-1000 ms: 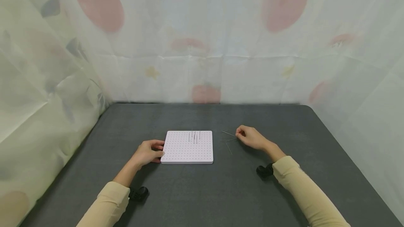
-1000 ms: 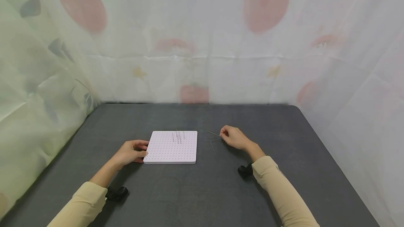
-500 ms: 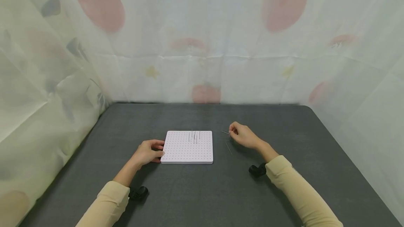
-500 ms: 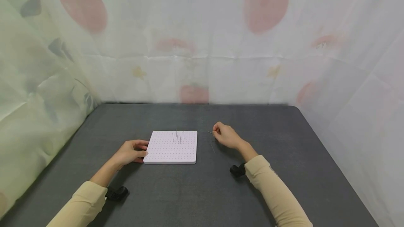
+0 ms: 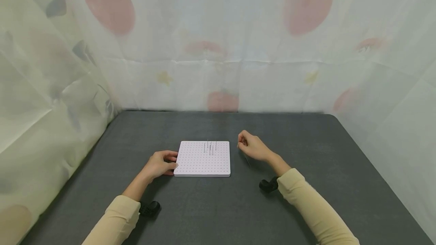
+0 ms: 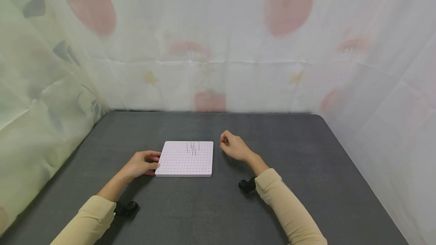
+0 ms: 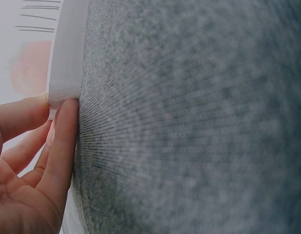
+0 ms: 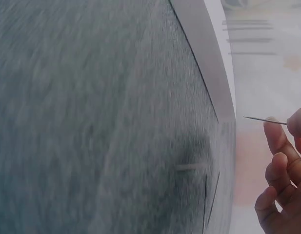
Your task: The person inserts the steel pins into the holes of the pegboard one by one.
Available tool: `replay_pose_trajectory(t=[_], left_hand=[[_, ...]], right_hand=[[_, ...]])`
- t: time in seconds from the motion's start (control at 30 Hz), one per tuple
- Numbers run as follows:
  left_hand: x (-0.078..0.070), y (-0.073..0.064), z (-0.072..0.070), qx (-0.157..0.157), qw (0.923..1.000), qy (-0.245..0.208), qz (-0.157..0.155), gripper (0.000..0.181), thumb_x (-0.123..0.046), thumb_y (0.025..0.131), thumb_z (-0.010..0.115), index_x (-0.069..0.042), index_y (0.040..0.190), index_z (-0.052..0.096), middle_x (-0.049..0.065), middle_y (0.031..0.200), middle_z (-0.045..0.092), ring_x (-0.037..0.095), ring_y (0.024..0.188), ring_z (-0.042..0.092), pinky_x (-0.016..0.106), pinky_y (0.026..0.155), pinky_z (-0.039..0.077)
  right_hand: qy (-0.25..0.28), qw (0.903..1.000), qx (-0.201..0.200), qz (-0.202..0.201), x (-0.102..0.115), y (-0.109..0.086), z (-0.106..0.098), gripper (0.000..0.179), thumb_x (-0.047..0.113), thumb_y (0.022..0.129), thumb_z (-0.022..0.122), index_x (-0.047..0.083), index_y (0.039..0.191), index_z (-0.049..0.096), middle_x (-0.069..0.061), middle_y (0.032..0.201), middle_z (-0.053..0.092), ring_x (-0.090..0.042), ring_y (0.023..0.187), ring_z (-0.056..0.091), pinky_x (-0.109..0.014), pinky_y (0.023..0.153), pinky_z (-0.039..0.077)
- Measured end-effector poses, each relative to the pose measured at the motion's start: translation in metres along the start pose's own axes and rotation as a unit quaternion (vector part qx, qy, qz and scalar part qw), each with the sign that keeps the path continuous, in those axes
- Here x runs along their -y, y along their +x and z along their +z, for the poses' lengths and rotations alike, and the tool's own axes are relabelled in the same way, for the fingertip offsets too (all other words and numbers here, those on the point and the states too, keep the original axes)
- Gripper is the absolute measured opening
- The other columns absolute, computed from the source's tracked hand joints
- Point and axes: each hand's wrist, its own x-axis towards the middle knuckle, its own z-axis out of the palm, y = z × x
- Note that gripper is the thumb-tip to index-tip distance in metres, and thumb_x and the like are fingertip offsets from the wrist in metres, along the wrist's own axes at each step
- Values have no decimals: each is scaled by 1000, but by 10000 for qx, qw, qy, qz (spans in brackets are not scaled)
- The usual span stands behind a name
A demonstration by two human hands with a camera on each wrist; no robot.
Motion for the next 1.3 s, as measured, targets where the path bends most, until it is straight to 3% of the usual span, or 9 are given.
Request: replay_pose_trajectory(t=[0.67,1.3], left_hand=[[-1,0,0,-23,10000,-13,36,48,-1,87,69,5,133,56,23,116,62,18,84,68,34,70,63],[0,1,1,-64,10000,12,-25,48,-1,87,69,3,133,56,23,118,62,17,82,68,35,70,63]], right_hand=[[-259,9978,-615,-29,20,14,26,5,13,95,61,12,100,60,-6,92,69,-10,67,48,-19,59,38],[-538,9950,-837,-82,39,24,47,4,12,92,66,13,94,63,-3,88,72,-8,64,47,-18,55,34]])
